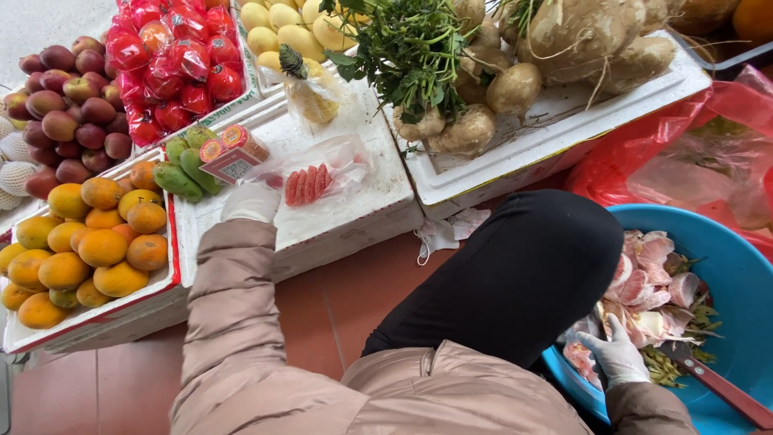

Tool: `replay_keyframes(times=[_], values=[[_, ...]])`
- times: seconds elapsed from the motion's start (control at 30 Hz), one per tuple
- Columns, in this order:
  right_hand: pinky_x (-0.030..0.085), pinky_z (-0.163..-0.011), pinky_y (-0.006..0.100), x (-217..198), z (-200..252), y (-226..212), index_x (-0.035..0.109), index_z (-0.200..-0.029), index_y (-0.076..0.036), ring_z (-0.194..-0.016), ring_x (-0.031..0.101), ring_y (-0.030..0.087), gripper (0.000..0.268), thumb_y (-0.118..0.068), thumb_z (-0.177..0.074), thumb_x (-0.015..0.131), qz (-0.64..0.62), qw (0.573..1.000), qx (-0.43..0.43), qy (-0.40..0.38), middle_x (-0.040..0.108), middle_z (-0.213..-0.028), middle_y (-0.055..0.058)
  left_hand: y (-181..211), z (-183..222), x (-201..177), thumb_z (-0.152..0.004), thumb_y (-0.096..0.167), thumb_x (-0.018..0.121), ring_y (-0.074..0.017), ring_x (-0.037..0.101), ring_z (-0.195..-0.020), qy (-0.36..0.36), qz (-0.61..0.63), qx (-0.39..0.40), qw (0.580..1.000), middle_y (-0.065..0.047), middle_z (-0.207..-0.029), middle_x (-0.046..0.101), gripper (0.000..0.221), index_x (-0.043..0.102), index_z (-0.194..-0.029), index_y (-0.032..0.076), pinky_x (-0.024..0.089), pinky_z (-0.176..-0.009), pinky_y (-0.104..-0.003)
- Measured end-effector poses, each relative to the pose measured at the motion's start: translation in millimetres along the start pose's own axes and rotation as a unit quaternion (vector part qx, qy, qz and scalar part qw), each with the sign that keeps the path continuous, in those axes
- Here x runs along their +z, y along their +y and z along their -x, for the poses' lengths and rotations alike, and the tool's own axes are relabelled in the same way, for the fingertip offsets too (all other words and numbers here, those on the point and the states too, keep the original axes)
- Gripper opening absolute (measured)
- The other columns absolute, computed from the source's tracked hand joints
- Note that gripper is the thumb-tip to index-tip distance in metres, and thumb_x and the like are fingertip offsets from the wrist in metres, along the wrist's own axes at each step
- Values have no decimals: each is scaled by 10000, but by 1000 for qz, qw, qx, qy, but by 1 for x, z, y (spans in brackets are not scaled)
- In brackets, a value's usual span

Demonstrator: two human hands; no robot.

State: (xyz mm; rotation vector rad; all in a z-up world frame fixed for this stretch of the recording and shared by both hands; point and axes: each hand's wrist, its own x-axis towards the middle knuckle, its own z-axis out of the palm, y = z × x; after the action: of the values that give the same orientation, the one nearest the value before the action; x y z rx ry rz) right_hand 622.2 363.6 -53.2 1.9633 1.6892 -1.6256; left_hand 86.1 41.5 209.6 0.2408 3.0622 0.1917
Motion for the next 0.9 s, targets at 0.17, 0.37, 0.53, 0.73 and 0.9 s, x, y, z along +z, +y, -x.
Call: replay_keyframes(times=[0.17, 0.37, 0.53, 0.73, 0.9], values=[[477, -728, 367, 1, -30, 32, 518, -1479, -94, -829, 565, 268, 603, -35, -886, 610, -162, 975, -147, -35, 615, -1079, 174, 37, 13, -10, -997, 532, 474, -455, 680, -808, -30, -32, 183, 982, -121, -959, 771, 441, 794, -1039, 231, 519, -721, -518], [548, -405, 353, 2, -10, 16, 411, -1580, -317, -582, 672, 328, 749, -144, -885, 626, -247, 968, -33, 30, 643, -862, 207, 244, 167, -72, -1052, 42, 684, -235, 679, -1084, -41, 494, 446, 745, -185, -1275, 664, 482, 549, -1492, 186, 648, -963, -401], [497, -363, 359, -42, -29, 45, 358, -1605, -222, -510, 673, 324, 742, -199, -917, 636, -301, 938, -111, 129, 661, -746, 260, 370, 268, 7, -1050, 31, 748, -63, 651, -960, -172, 620, 458, 613, -77, -1473, 647, 662, 408, -1571, 258, 626, -846, -203], [433, -366, 197, -137, 128, -7, 416, -1578, -348, -470, 632, 150, 627, -273, -992, 625, -426, 875, -161, 163, 670, -670, 103, 471, 282, 214, -965, 304, 673, -136, 620, -473, -433, 628, 159, 627, -139, -840, 758, 219, 688, -1114, 145, 430, -339, -157], [467, -377, 251, -181, 162, 8, 433, -1592, -312, -531, 647, 192, 628, -237, -1003, 635, -401, 872, -181, 216, 684, -768, 138, 451, 285, 373, -802, 620, 597, -210, 690, -415, -497, 288, 180, 799, -112, -574, 712, 461, 735, -763, 181, 543, -349, -340]])
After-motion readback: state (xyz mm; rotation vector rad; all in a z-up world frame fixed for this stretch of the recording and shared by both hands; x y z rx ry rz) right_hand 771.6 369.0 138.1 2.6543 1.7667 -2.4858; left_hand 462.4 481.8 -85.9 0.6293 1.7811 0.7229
